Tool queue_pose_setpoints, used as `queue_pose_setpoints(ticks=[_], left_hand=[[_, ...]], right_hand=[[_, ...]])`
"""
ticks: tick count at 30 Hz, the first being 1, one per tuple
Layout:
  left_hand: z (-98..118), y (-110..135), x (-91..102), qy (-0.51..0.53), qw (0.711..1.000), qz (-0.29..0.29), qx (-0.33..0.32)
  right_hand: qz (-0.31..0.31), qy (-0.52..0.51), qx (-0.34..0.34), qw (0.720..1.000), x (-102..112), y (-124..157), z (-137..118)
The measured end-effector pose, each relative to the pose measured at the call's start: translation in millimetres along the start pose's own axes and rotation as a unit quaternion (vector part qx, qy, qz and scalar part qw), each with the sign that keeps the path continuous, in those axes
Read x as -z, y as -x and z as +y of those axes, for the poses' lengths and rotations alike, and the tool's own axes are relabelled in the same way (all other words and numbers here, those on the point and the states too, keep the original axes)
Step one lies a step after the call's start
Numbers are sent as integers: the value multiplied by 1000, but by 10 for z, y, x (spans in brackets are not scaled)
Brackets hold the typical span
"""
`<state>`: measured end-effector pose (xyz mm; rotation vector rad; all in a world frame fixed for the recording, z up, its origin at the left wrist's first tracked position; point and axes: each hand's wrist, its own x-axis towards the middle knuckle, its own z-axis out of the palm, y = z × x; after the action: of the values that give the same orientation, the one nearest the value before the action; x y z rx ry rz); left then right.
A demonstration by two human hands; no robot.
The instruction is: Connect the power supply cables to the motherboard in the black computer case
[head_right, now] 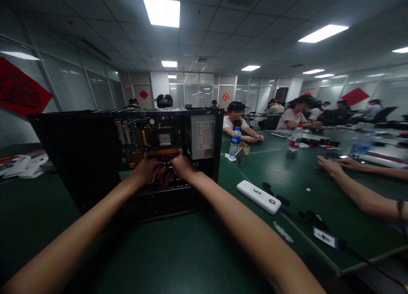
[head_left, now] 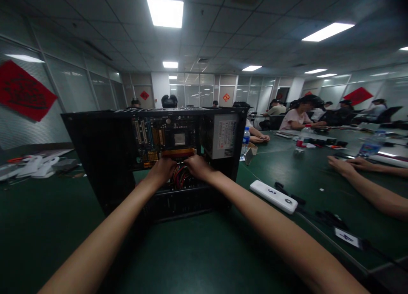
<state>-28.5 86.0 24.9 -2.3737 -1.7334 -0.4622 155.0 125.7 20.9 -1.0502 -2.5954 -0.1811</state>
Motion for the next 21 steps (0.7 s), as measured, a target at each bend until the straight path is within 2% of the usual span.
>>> queue_pose_setpoints(ticks=[7,21], left_hand=[[6,-20,-11,-17,1000,-1,-10],[5,-20,7,-37,999,0,-15]], right_hand=[[-19,27,-20,999,-20,-41,-16],[-17,32,-19,999,-50,-86,-2]])
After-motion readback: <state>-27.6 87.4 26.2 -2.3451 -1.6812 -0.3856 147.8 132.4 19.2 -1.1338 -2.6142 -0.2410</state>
